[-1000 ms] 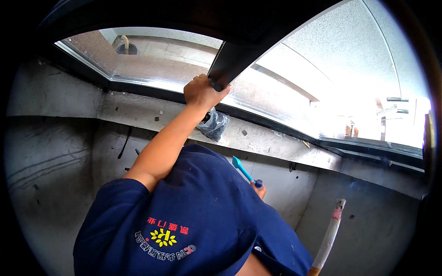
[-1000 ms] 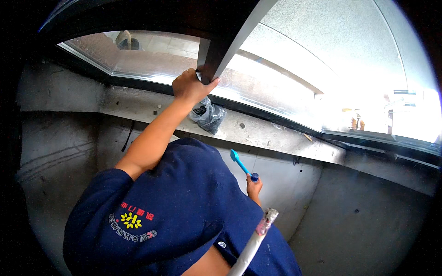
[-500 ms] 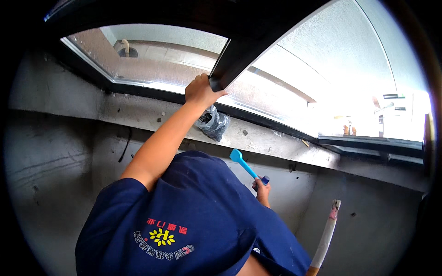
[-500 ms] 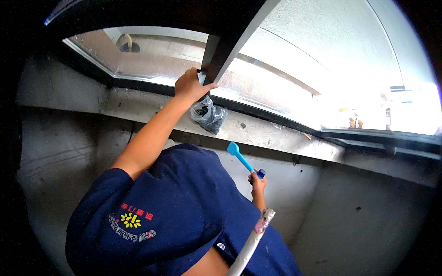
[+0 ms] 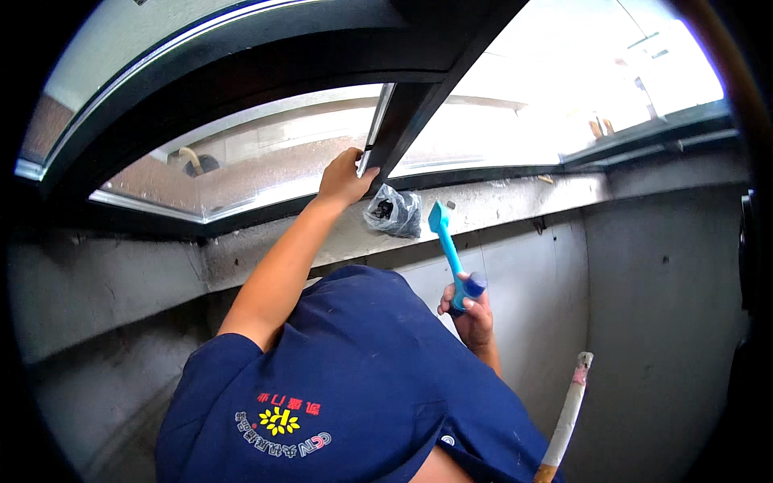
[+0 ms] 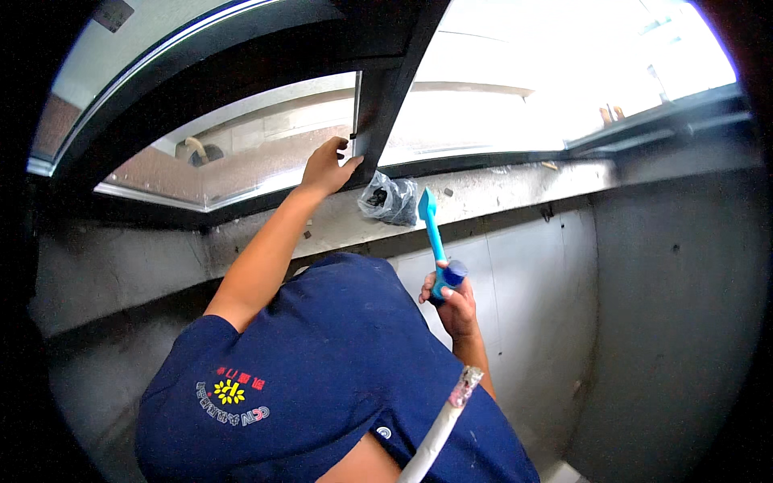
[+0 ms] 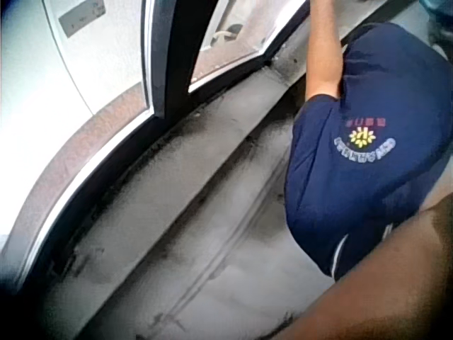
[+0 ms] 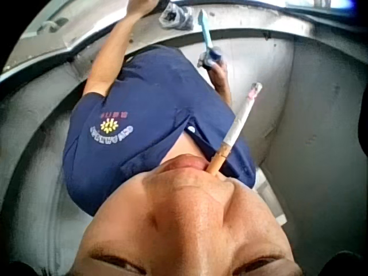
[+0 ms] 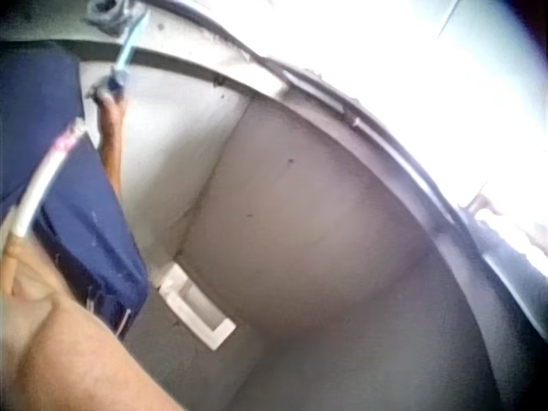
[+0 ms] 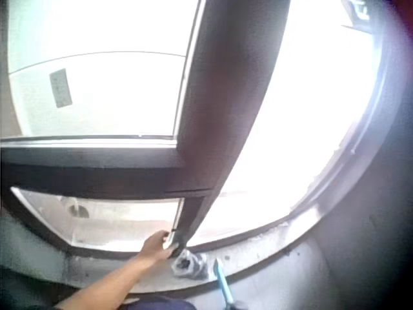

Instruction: The person installs a window frame by hand and uses a rubber mallet to tap it into place. The person repeatedly adjusts the frame and taps along the edges to secure it within the opening.

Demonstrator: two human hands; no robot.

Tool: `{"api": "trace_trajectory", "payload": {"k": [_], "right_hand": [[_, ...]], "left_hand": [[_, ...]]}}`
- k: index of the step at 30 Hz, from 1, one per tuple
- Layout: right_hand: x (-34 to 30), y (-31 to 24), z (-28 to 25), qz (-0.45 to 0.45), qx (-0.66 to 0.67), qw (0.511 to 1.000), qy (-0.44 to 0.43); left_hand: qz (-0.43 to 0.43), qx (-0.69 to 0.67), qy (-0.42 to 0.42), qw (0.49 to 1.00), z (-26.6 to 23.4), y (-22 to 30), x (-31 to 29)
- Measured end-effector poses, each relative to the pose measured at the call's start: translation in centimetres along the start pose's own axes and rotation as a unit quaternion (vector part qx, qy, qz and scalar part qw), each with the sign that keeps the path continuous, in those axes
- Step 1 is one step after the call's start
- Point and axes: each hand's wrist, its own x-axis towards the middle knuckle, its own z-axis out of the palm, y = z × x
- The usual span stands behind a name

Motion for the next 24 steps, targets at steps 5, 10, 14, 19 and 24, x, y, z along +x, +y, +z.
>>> {"api": "trace_trajectory", "payload": {"k": [5,10,14,19,24], "right_hand": [[-0.7,1.9,9.5,-0.100,-0.443,0.890,0.043],[2.1,4.5,16.5,-0.085,-0.606,0.791,-0.001],[5.8,6.8,19.9,-0.006,-0.702,0.705,-0.100],[8.5,9.2,22.3,-0.104,-0.660,0.728,-0.154],[9.3,10.4,24.6,-0.116,-0.572,0.793,-0.175]], "left_hand": [[0.039,-0.037,-0.121,0.991,-4.4,-2.1,-2.3],[0.094,-0.122,-0.316,0.936,-9.6,-2.3,-8.5],[0.119,-0.159,-0.506,0.839,-12.4,-3.7,-12.3],[0.092,-0.171,-0.459,0.867,-14.7,-6.1,-13.0],[0.080,-0.164,-0.422,0.888,-17.8,-8.1,-12.6]]}}
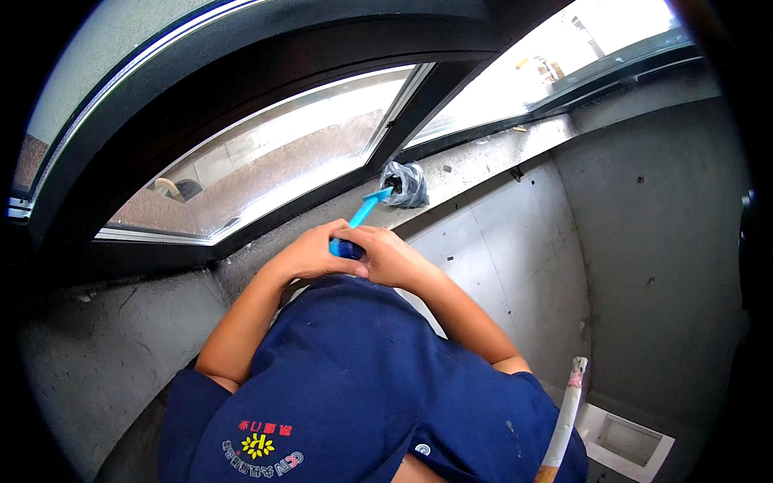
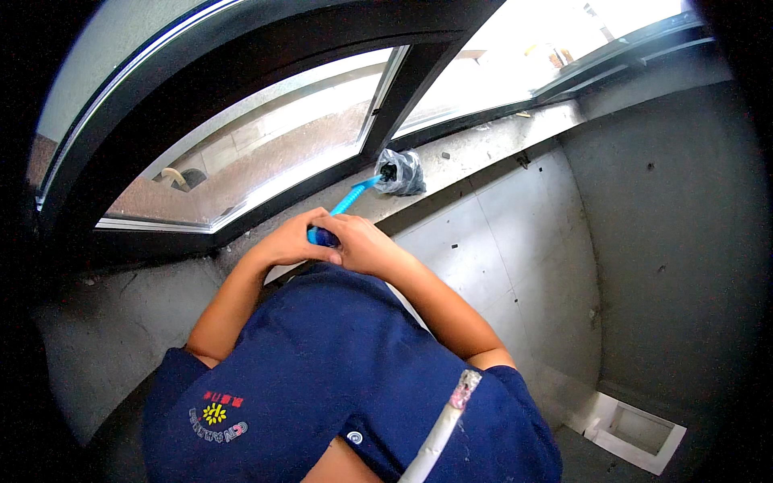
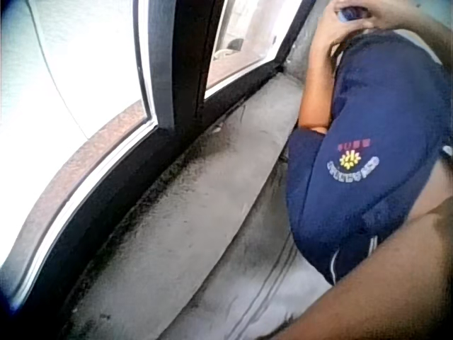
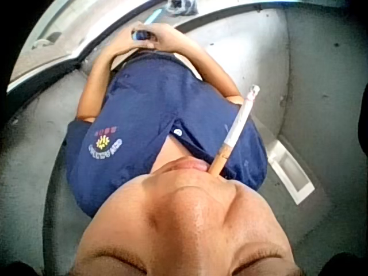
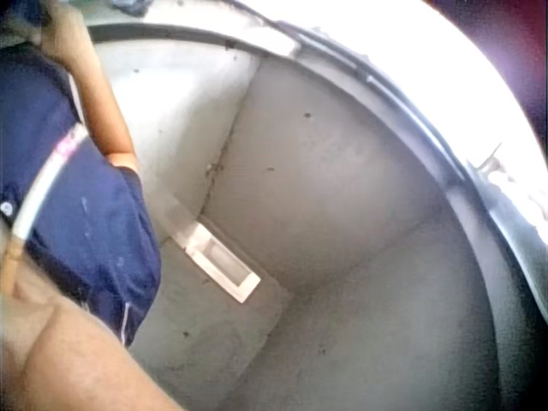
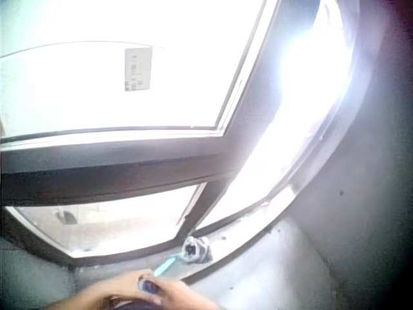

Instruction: The person installs a window frame by hand and uses a rubber mallet to tap it into place. The person repeatedly adjusts the frame and taps along the edges to secure it within the opening.

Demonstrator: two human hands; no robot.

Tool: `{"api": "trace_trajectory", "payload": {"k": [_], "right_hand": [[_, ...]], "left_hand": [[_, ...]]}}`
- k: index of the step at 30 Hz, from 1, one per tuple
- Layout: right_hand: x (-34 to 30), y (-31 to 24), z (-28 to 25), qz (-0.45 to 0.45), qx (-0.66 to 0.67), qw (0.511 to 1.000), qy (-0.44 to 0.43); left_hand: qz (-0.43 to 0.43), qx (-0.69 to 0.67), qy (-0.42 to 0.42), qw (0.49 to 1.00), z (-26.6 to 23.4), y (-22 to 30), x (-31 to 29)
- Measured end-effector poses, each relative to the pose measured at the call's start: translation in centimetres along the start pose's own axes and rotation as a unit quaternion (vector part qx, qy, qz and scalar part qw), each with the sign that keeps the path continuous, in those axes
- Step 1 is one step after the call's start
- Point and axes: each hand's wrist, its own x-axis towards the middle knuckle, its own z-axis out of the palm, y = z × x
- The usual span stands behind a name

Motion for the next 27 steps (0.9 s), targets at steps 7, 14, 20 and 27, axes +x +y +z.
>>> {"api": "trace_trajectory", "payload": {"k": [7,14,20,27], "right_hand": [[0.5,5.7,-0.1,-0.030,0.006,0.950,0.312],[5.2,15.1,-6.8,0.121,-0.071,0.868,0.477],[10.6,17.1,-6.7,0.093,-0.142,0.854,0.492],[12.2,18.6,-5.9,0.073,-0.130,0.833,0.532]], "left_hand": [[-0.086,-0.121,0.136,0.980,-0.7,-2.4,-3.0],[0.005,-0.164,0.176,0.971,0.3,-4.7,0.2],[0.034,-0.186,0.197,0.962,0.8,-6.4,2.3],[0.065,-0.157,0.181,0.969,1.8,-8.3,3.1]]}}
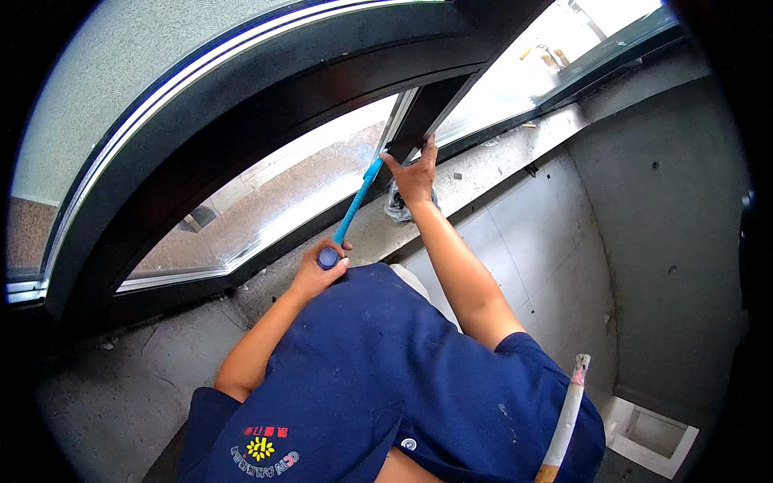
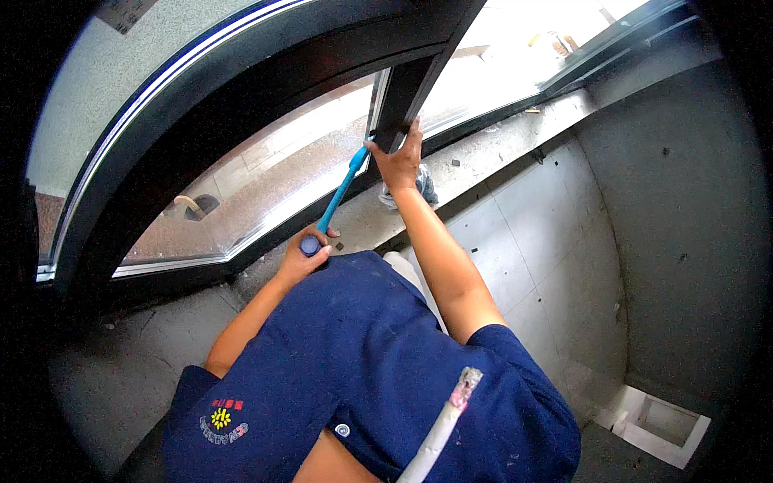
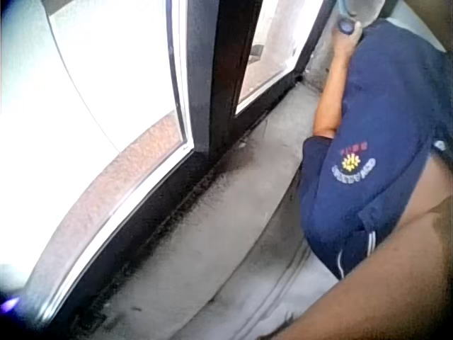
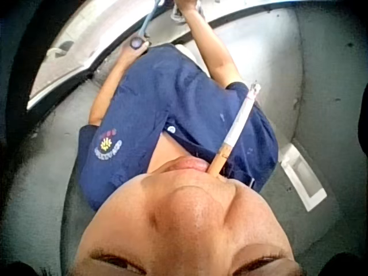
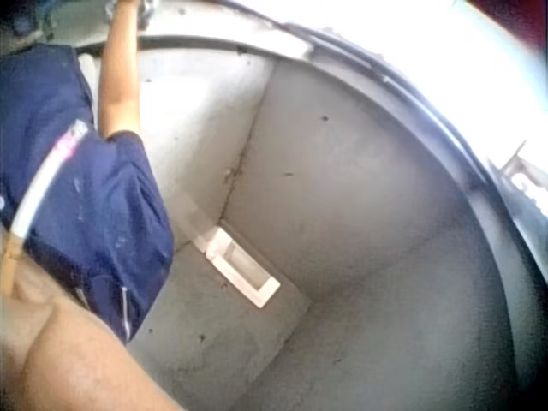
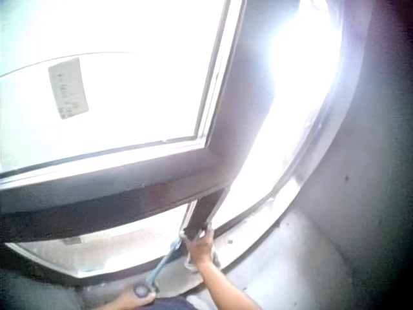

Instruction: The person installs a window frame by hand and uses a rubber mallet to tap it into place. The person repeatedly adjusts the frame and taps along the edges to secure it within the opening.

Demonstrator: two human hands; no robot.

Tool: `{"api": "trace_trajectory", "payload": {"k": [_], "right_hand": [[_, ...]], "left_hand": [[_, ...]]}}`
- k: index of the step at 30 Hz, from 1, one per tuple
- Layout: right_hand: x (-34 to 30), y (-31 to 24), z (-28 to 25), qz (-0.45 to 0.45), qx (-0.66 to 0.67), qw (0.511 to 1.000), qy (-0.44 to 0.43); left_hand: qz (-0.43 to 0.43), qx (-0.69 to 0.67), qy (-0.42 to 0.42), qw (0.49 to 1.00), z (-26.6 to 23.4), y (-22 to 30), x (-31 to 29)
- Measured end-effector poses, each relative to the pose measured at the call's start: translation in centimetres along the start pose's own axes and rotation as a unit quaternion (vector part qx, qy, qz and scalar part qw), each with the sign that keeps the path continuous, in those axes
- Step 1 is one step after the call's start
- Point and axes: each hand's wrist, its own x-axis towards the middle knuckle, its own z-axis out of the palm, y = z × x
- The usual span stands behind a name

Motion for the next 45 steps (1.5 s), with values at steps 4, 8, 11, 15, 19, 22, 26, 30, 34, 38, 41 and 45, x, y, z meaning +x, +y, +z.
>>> {"api": "trace_trajectory", "payload": {"k": [4,8,11,15,19,22,26,30,34,38,41,45], "right_hand": [[0.4,0.5,0.7,-0.003,0.020,0.999,0.026],[0.8,0.9,1.0,-0.001,0.087,0.995,0.041],[1.1,0.9,1.1,0.001,0.097,0.994,0.040],[1.2,1.4,1.4,-0.001,0.098,0.994,0.045],[1.4,1.5,1.4,-0.016,0.081,0.996,0.045],[0.9,1.2,1.4,-0.023,0.058,0.997,0.039],[1.0,1.5,1.6,-0.009,0.094,0.995,0.041],[0.6,1.7,1.6,-0.015,0.069,0.997,0.039],[0.4,1.5,1.5,-0.016,0.063,0.997,0.031],[0.6,2.0,1.9,-0.021,0.048,0.998,0.028],[0.1,1.9,1.9,0.001,0.045,0.999,0.014],[-0.2,1.3,2.0,-0.007,0.013,1.000,0.027]], "left_hand": [[0.033,0.021,-0.006,0.999,0.2,-1.1,0.5],[0.027,0.008,-0.010,1.000,0.2,-1.2,0.6],[0.028,0.037,-0.041,0.998,-0.2,-1.2,0.8],[0.046,0.034,-0.013,0.998,-1.6,-0.6,1.5],[0.044,0.040,0.047,0.997,-6.6,-0.3,3.8],[0.055,0.080,0.049,0.994,-6.5,0.7,3.6],[0.058,0.113,0.069,0.990,-5.7,0.5,3.5],[0.060,0.128,0.086,0.986,-6.3,0.4,4.1],[0.058,0.108,0.088,0.988,-6.2,-1.0,4.0],[0.056,0.076,0.077,0.993,-5.7,-3.3,3.7],[0.056,0.062,0.080,0.993,-4.8,-4.4,3.1],[0.073,0.064,0.110,0.989,-5.4,-3.5,3.8]]}}
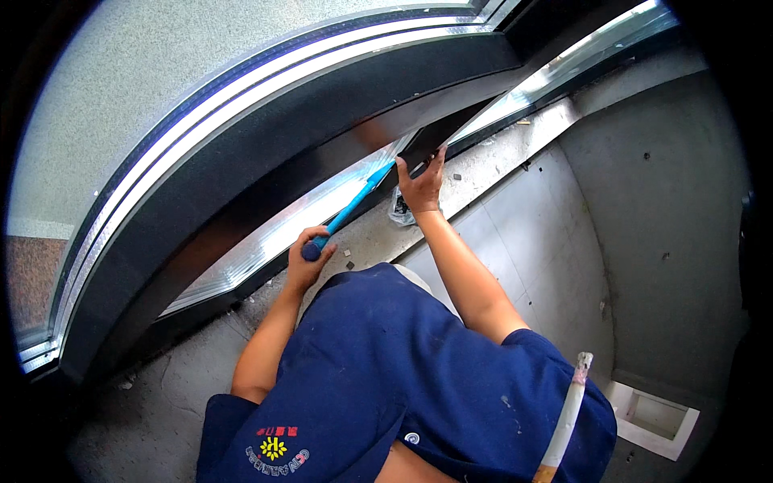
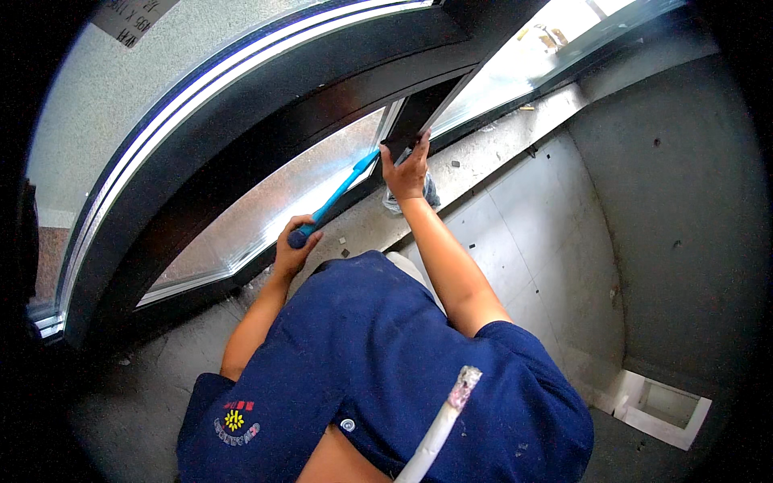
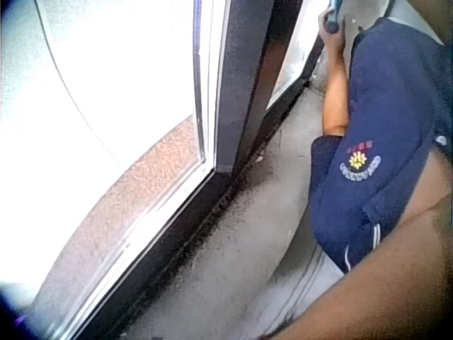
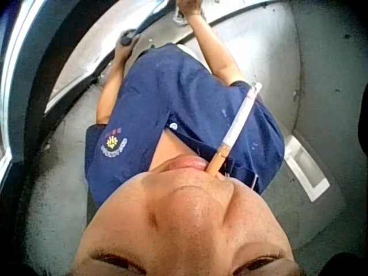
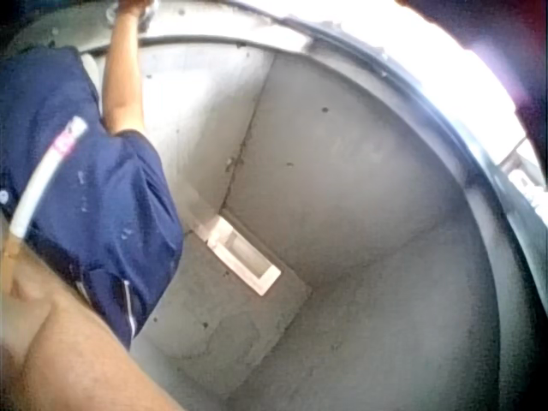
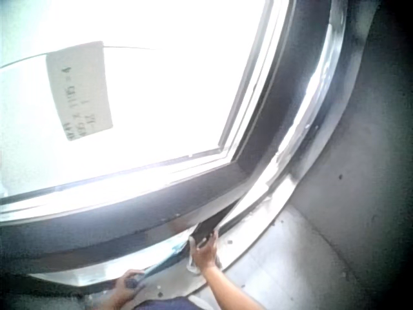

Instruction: The person installs a window frame by hand and uses a rubber mallet to tap it into place. The person repeatedly adjusts the frame and taps along the edges to secure it within the opening.

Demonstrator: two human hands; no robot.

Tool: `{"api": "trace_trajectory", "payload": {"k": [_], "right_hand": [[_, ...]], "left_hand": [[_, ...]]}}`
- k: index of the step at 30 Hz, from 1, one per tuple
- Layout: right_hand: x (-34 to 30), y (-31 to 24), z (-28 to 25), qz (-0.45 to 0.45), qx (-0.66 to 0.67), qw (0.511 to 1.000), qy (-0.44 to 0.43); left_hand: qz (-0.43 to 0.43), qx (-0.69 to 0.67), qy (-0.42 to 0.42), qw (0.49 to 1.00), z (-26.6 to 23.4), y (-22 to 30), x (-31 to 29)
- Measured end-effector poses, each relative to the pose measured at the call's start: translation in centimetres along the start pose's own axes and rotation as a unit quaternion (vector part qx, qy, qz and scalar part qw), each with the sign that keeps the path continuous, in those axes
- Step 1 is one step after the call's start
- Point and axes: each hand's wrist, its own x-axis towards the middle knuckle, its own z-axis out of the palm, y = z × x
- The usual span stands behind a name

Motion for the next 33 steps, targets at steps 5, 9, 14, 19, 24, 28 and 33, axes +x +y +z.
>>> {"api": "trace_trajectory", "payload": {"k": [5,9,14,19,24,28,33], "right_hand": [[0.0,-0.5,-0.1,-0.048,-0.019,0.999,0.007],[0.1,-0.3,0.2,-0.034,-0.012,0.999,0.008],[0.1,-0.4,0.2,-0.021,-0.022,1.000,0.008],[0.1,-0.9,0.6,-0.004,-0.021,1.000,0.011],[0.0,-1.8,0.4,0.004,-0.030,0.999,0.021],[-0.1,-1.4,0.3,0.013,-0.025,1.000,0.014],[0.0,-1.9,0.4,0.079,0.024,0.997,0.004]], "left_hand": [[0.001,0.010,-0.006,1.000,-0.8,-0.5,0.3],[0.005,0.004,-0.001,1.000,-0.9,-0.6,0.6],[0.014,-0.013,0.000,1.000,-1.1,-0.6,0.8],[-0.007,-0.015,-0.008,1.000,-1.3,-1.0,0.7],[0.001,-0.003,0.011,1.000,-0.8,-0.7,0.3],[0.004,0.005,0.012,1.000,-0.8,-0.6,0.4],[0.003,-0.010,0.014,1.000,-0.9,-0.9,0.3]]}}
